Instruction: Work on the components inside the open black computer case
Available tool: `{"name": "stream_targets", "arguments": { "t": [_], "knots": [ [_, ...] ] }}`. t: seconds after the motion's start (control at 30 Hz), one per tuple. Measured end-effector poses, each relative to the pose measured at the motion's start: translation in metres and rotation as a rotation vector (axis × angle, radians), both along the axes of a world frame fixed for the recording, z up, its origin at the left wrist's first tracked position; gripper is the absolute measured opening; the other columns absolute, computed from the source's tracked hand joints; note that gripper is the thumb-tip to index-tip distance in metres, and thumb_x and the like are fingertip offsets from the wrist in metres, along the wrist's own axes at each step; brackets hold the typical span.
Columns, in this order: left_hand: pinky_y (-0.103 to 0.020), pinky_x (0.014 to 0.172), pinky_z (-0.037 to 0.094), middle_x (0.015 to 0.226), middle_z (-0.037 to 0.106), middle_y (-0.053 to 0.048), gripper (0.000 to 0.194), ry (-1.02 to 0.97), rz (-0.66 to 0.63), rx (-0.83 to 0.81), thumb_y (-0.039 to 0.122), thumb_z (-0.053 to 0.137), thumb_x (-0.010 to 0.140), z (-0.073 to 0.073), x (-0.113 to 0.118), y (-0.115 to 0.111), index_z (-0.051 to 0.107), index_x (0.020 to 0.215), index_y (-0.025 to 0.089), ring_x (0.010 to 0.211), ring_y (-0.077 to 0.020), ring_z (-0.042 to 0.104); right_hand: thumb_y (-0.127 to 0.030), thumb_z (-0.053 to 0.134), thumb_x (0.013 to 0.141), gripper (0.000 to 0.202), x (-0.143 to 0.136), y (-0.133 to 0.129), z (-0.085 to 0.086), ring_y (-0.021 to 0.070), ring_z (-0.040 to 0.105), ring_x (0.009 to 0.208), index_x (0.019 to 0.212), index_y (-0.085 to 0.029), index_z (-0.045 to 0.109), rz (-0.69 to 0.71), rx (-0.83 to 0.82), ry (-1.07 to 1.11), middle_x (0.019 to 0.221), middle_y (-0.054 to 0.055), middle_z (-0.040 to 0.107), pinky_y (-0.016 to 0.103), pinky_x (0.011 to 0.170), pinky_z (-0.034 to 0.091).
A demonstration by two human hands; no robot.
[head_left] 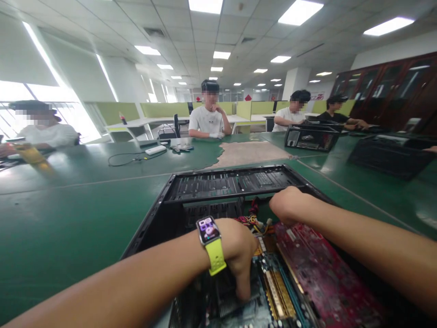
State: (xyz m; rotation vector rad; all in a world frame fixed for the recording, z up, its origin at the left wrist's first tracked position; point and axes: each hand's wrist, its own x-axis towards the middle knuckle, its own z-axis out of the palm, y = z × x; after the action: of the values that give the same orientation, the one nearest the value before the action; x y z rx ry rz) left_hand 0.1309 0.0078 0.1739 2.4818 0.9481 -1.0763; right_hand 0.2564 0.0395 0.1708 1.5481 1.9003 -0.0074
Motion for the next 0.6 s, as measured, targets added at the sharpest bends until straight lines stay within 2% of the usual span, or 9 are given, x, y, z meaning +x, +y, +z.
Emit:
{"name": "stream_targets", "arguments": {
  "t": [0.1, 0.2, 0.27, 0.33, 0.43, 0.5, 0.53, 0.6],
  "knots": [
    [-0.035, 0.066, 0.053, 0.081, 0.074, -0.01, 0.052, 0.053, 0.069, -0.065, 0.027, 0.084, 0.054, 0.005, -0.009, 0.011, 0.072, 0.102, 0.012, 0.062, -0.0225, 0.063, -0.012, 0.069, 0.067, 0.033, -0.005, 0.003, -0.006, 0.0314, 0.064, 0.102, 0.1, -0.015, 0.071, 0.02, -0.058, -0.112, 0.116, 0.013, 0.067, 0.046, 0.085, 0.052],
    [-0.033, 0.064, 0.052, 0.069, 0.07, -0.002, 0.028, 0.075, 0.071, -0.342, 0.026, 0.084, 0.056, -0.001, -0.012, 0.015, 0.074, 0.081, 0.019, 0.061, -0.0205, 0.062, -0.017, 0.069, 0.07, 0.032, -0.006, 0.001, -0.005, 0.0336, 0.064, 0.103, 0.101, -0.013, 0.071, 0.031, -0.059, -0.072, 0.113, 0.016, 0.068, 0.045, 0.081, 0.053],
    [-0.031, 0.058, 0.051, 0.067, 0.069, -0.001, 0.02, 0.024, 0.092, -0.437, 0.035, 0.08, 0.062, -0.004, -0.013, 0.016, 0.072, 0.074, 0.02, 0.059, -0.0199, 0.062, -0.018, 0.066, 0.072, 0.032, -0.004, -0.001, -0.005, 0.034, 0.064, 0.102, 0.103, -0.011, 0.071, 0.045, -0.028, -0.027, 0.11, 0.018, 0.069, 0.043, 0.078, 0.054],
    [-0.031, 0.055, 0.049, 0.073, 0.07, -0.005, 0.026, -0.069, 0.024, -0.271, 0.042, 0.071, 0.072, -0.003, -0.014, 0.018, 0.072, 0.08, 0.017, 0.061, -0.0207, 0.061, -0.019, 0.063, 0.074, 0.028, -0.001, 0.0, -0.007, 0.0328, 0.066, 0.098, 0.099, -0.012, 0.073, 0.08, -0.013, 0.026, 0.103, 0.017, 0.071, 0.039, 0.074, 0.053],
    [-0.032, 0.061, 0.049, 0.08, 0.072, -0.013, 0.027, -0.077, -0.105, 0.062, 0.035, 0.064, 0.078, -0.003, -0.016, 0.024, 0.074, 0.09, 0.012, 0.065, -0.0218, 0.062, -0.022, 0.06, 0.079, 0.026, 0.002, 0.003, -0.016, 0.0253, 0.067, 0.091, 0.101, -0.015, 0.073, 0.195, -0.203, 0.246, 0.099, 0.01, 0.073, 0.03, 0.073, 0.05],
    [-0.033, 0.065, 0.05, 0.077, 0.072, -0.013, 0.022, -0.003, -0.066, 0.149, 0.026, 0.064, 0.075, -0.008, -0.015, 0.027, 0.075, 0.088, 0.012, 0.065, -0.0225, 0.064, -0.023, 0.059, 0.083, 0.03, 0.001, 0.004, -0.022, 0.0219, 0.066, 0.093, 0.11, -0.018, 0.07, 0.243, -0.354, 0.403, 0.105, 0.006, 0.072, 0.028, 0.076, 0.049],
    [-0.032, 0.067, 0.051, 0.074, 0.072, -0.013, 0.02, 0.026, -0.038, 0.17, 0.021, 0.064, 0.073, -0.011, -0.015, 0.028, 0.076, 0.086, 0.012, 0.065, -0.0228, 0.064, -0.024, 0.059, 0.083, 0.033, 0.0, 0.004, -0.025, 0.0225, 0.066, 0.096, 0.115, -0.02, 0.068, 0.235, -0.376, 0.423, 0.109, 0.006, 0.071, 0.029, 0.078, 0.049],
    [-0.032, 0.07, 0.051, 0.073, 0.072, -0.013, 0.02, 0.056, -0.014, 0.197, 0.016, 0.063, 0.071, -0.015, -0.013, 0.028, 0.076, 0.085, 0.013, 0.068, -0.0238, 0.066, -0.023, 0.064, 0.077, 0.037, -0.003, 0.002, -0.027, 0.0285, 0.066, 0.097, 0.114, -0.023, 0.068, 0.167, -0.27, 0.398, 0.108, 0.008, 0.071, 0.035, 0.077, 0.05]
  ]
}}
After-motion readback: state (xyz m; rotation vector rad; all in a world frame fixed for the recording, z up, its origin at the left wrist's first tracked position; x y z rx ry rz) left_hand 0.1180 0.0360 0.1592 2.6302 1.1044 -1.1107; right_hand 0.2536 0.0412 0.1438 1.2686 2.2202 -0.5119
